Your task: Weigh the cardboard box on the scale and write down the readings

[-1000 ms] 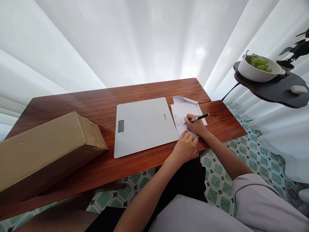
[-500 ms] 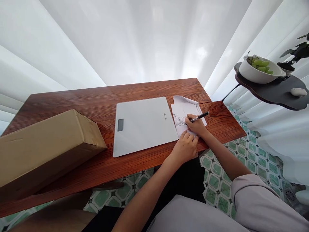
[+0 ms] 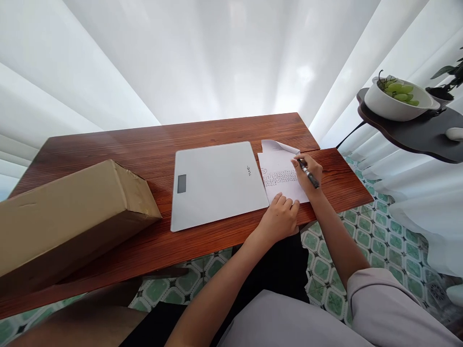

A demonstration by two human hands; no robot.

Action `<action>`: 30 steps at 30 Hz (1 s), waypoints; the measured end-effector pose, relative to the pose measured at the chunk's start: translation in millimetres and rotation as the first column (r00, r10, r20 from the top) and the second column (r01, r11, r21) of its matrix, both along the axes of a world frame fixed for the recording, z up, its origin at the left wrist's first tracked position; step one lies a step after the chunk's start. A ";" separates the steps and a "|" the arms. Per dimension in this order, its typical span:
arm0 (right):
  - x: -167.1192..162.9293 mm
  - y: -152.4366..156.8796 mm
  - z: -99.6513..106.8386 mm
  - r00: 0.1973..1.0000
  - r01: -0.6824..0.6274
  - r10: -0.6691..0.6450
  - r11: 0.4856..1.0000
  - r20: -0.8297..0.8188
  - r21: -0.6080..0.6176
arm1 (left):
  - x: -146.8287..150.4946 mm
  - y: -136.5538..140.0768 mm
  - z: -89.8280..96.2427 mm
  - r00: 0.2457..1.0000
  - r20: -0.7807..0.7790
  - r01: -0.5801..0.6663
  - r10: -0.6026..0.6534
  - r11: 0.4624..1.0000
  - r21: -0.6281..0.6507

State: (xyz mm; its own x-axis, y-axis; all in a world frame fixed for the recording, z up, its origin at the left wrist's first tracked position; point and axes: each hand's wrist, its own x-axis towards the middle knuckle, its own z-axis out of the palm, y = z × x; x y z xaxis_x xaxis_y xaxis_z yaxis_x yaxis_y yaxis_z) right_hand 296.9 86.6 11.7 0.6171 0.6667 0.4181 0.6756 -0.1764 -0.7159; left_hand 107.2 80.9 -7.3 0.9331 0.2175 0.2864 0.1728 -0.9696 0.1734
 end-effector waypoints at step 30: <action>8.7 4.6 -18.1 0.967 0.154 -0.098 0.961 0.236 -0.231 | -38.3 4.9 18.5 0.954 0.262 0.074 -0.147 0.960 0.270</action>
State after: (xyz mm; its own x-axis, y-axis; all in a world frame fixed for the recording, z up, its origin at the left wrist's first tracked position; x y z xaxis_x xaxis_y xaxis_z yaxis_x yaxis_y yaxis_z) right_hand 305.6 91.2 -6.5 0.6142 0.6884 0.3858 0.7718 -0.4220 -0.4756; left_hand 69.0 85.8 11.2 0.8226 0.0029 0.5686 0.0423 -0.9975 -0.0562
